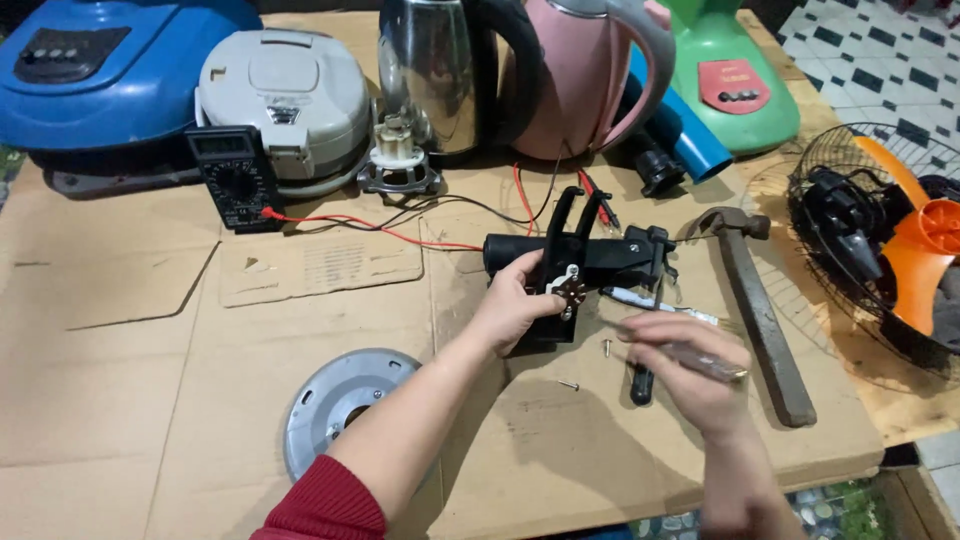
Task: A person uses a screwdriver to adjust or disassemble a component, likely to test a heating element as indicated by the presence of a multimeter and context.
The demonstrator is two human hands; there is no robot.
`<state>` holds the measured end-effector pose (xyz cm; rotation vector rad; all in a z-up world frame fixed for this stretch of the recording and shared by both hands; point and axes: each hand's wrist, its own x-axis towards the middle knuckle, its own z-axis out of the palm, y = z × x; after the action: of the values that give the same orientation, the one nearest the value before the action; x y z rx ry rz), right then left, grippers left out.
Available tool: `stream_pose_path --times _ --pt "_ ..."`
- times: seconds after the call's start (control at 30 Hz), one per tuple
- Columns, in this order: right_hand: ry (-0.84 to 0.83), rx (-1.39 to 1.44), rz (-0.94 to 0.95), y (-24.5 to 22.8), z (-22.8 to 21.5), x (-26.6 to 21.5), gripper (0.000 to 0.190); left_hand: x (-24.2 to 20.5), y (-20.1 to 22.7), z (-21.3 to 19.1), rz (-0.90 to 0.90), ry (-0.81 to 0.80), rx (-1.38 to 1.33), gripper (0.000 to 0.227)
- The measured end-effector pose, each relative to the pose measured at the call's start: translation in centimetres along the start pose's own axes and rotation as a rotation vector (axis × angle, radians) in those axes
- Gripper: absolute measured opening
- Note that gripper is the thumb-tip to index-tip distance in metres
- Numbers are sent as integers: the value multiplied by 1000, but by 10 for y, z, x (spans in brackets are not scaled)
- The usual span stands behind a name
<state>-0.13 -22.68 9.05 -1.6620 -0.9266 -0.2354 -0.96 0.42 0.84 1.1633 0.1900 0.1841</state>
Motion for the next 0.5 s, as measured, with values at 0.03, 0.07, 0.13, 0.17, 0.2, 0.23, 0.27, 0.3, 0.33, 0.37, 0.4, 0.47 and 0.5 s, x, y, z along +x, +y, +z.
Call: stream_pose_path --times 0.03,0.07,0.13,0.17,0.2,0.23,0.27,0.3,0.33,0.37,0.4,0.47,0.5 --pt "0 3 3 8 5 -6 16 -2 2 1 -3 2 1 71" --pt "73 77 36 16 9 -13 18 -4 4 3 -1 9 -28 71" --pt "152 154 74 26 17 -24 19 -5 3 3 -4 14 -52 70" --pt "170 121 56 30 18 -27 19 -3 1 3 -3 4 -41 71" --pt "188 88 38 33 20 -30 20 -2 -1 3 -2 -7 -29 71" --pt "184 87 40 26 23 -33 20 -4 5 4 -3 -5 -32 71" --pt "167 -27 110 18 25 -36 16 -7 11 6 -48 -41 79 71" --pt "151 -139 177 11 28 -39 16 -8 19 8 -91 -77 193 72" --pt "149 -138 176 10 30 -38 16 -7 20 8 -89 -75 192 72" --pt "164 -131 171 10 33 -39 14 -7 20 8 -102 -69 213 75" --pt "179 -123 166 10 35 -40 11 -7 20 7 -115 -62 234 78" --pt "192 -117 187 9 37 -41 10 -7 20 6 -157 -43 315 85" --pt "203 -111 203 8 37 -41 8 -6 21 6 -195 -23 393 93"
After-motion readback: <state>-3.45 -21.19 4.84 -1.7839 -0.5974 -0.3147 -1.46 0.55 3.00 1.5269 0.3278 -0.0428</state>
